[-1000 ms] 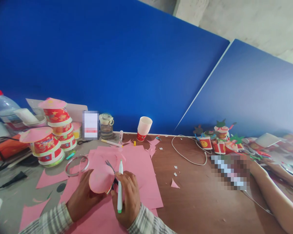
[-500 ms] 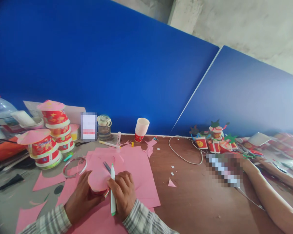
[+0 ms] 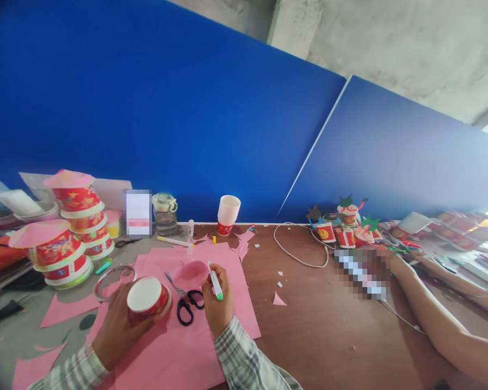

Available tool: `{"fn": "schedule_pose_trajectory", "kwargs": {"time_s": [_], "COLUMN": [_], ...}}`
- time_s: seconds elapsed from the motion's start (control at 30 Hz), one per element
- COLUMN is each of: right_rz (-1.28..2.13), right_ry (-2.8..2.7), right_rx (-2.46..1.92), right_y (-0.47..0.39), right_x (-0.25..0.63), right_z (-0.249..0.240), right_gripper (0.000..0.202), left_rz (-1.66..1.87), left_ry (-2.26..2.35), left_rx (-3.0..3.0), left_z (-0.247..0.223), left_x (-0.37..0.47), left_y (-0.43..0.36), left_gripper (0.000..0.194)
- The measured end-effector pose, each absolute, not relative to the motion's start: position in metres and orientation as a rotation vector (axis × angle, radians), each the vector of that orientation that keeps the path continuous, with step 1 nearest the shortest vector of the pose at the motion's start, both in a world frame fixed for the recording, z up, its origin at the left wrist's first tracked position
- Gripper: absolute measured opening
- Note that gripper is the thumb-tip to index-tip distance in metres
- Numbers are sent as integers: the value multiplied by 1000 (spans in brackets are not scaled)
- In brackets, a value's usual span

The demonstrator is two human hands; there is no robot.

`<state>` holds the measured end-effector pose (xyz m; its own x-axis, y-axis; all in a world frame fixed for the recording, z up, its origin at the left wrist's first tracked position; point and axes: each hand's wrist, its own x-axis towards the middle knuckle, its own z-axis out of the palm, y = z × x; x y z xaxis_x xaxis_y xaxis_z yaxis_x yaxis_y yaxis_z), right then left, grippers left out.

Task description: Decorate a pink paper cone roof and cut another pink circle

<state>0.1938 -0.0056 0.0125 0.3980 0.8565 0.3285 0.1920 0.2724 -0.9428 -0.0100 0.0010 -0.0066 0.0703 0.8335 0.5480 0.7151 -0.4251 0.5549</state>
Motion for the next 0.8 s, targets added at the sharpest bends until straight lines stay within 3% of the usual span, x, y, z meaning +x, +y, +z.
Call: {"fn": "schedule_pose_trajectory", "kwargs": {"time_s": [0.2,0.37,0.57,0.7,0.8], "right_rz": [703,759,810,853,909], "right_ry": [-1045,-999,-966,-945,-952], "right_rx": [-1218,-1213,-1211,-1195,-1168], "right_y": [-4,-4,-7,-11,-16], "right_x": [194,195,193,188,183], "right_z": [15,16,24,27,29], "right_gripper": [24,25,24,22,22], "left_rz": [1353,1475,1759,1512,1348], "left_ry": [1856,1828,1484,1185,1094], "left_rx": [2017,2001,2205,2026,1627], "left_z": [2,13,14,4,0], "left_x": [-15,-11,-11,0,14], "left_y": [9,5,-24,-43,-45], "left_gripper": [99,101,75,51,46]}}
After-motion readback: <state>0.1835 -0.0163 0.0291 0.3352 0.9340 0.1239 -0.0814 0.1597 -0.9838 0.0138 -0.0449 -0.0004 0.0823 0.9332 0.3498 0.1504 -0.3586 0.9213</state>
